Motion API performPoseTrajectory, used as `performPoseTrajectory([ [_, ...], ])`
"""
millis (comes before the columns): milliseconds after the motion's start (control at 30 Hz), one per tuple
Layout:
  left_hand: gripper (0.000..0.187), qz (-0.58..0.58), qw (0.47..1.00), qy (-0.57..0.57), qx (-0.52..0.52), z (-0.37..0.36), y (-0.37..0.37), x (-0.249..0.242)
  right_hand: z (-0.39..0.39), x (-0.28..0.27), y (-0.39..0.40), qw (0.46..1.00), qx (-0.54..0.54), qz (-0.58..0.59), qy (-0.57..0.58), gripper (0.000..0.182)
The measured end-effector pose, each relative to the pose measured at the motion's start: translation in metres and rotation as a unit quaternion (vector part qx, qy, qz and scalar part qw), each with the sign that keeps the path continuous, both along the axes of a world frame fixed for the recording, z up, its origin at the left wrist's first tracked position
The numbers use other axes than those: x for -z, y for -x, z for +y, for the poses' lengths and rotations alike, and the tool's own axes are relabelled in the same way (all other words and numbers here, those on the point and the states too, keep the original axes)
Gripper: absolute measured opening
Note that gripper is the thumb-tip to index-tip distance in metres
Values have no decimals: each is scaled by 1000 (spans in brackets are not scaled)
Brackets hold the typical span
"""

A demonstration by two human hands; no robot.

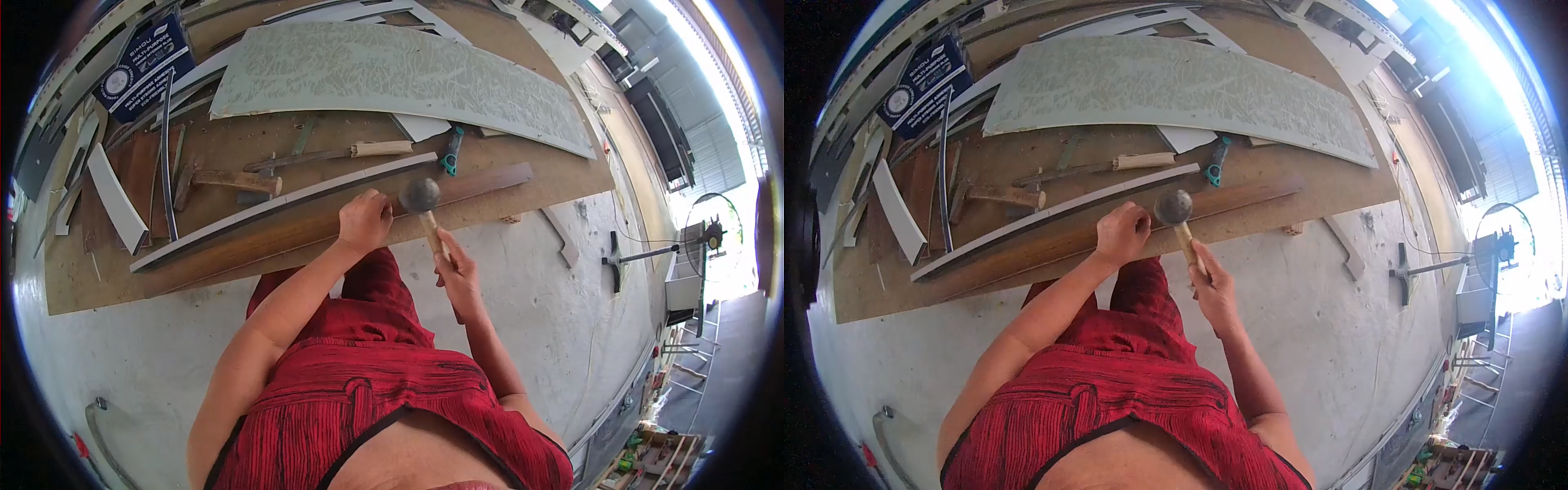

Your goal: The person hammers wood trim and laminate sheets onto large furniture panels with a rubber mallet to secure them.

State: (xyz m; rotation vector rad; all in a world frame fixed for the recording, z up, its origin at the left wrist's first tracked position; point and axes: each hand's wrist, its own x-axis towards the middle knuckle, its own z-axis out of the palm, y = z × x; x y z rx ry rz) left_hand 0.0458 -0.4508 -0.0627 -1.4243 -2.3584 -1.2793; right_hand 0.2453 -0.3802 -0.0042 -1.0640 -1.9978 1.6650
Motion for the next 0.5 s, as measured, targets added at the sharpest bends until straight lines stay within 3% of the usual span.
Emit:
performPoseTrajectory([
  [167,10,15,1000,-3,-6,-2,-2,-6,2,-4,2,999,-5,-20,29,44],
  [300,7,2,1000,17,10,2,0,-6,2,-6,-4,991,28,65,111,43],
  [500,6,1,996,60,71,29,-7,-13,27,1,-16,991,104,67,55,42],
])
